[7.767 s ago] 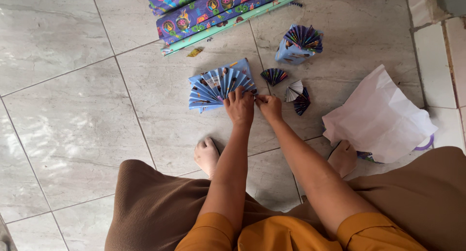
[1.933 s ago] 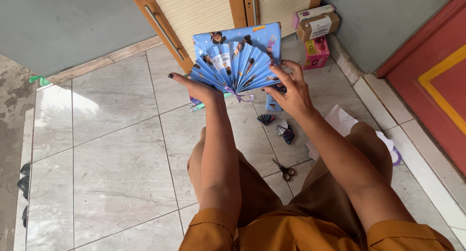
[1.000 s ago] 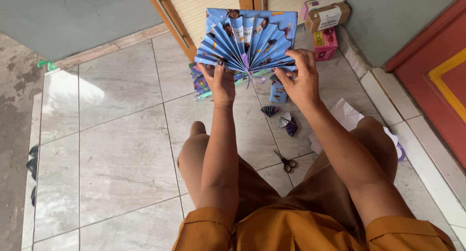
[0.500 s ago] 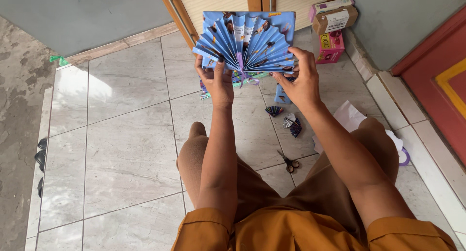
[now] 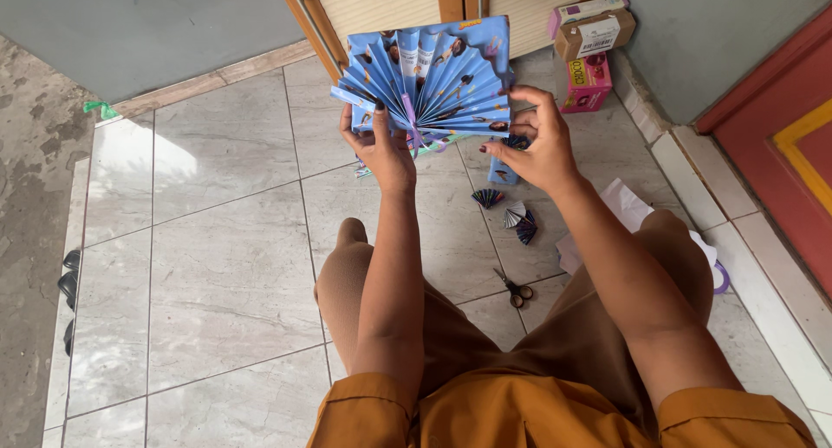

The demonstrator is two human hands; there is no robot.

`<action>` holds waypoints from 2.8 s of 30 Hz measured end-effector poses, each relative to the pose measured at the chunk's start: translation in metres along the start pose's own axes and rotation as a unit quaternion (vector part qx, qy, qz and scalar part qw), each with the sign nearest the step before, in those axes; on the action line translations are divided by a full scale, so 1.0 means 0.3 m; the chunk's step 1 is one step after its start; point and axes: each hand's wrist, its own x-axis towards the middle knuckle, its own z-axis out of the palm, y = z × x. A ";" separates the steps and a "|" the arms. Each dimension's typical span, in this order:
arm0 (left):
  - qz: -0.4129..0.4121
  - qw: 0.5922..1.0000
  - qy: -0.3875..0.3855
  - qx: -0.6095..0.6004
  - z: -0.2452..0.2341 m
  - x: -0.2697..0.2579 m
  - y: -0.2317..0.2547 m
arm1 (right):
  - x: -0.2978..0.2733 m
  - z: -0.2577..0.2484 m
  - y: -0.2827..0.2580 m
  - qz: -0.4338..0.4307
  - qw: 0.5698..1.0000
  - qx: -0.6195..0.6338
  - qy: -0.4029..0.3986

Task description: The person assembles a blue paper fan by folding a sheet into an accordion shape, securing it with a purple ribbon, and attaching a handle. They then trim the ribbon with scissors and place the finished fan on the floor.

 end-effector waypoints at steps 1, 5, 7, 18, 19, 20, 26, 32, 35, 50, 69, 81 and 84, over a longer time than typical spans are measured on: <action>-0.004 1.000 0.008 -0.001 -0.001 0.000 0.000 | 0.003 -0.008 0.005 -0.024 1.000 0.009 -0.012; -0.014 0.999 0.047 -0.007 -0.003 -0.002 -0.004 | -0.004 -0.027 0.010 -0.016 0.997 0.071 -0.036; -0.006 0.999 0.043 -0.007 -0.001 -0.003 -0.005 | 0.002 -0.032 0.009 -0.043 0.997 0.052 -0.035; 0.000 0.999 0.038 -0.012 0.019 -0.018 0.000 | 0.014 -0.018 0.054 -0.012 0.997 0.060 0.037; -0.001 0.999 0.038 -0.014 0.022 -0.020 0.001 | 0.013 -0.018 0.059 -0.008 0.997 0.055 0.044; -0.002 0.999 0.038 -0.017 0.025 -0.022 0.000 | 0.014 -0.018 0.065 -0.004 0.997 0.051 0.051; -0.030 0.993 0.112 0.029 -0.025 -0.041 -0.053 | 0.006 -0.015 0.132 0.038 0.997 0.033 0.056; -0.016 0.989 0.145 0.007 -0.282 -0.090 -0.161 | -0.071 0.077 0.321 0.081 0.995 0.047 0.018; -0.009 0.987 0.162 0.016 -0.470 -0.134 -0.210 | -0.175 0.170 0.459 0.106 0.993 0.043 -0.007; -0.206 0.892 0.358 0.182 -1.118 -0.503 -0.357 | -0.786 0.388 0.851 0.335 0.939 -0.002 -0.075; -0.233 0.877 0.281 0.312 -1.249 -0.603 -0.416 | -0.972 0.392 0.987 0.393 0.914 -0.085 -0.056; -0.053 0.702 0.227 0.673 -1.116 -0.621 -0.360 | -0.984 0.366 1.000 0.424 0.901 -0.080 -0.050; 0.003 0.666 0.140 0.732 -1.053 -0.646 -0.343 | -0.987 0.355 1.002 0.440 0.894 -0.064 -0.047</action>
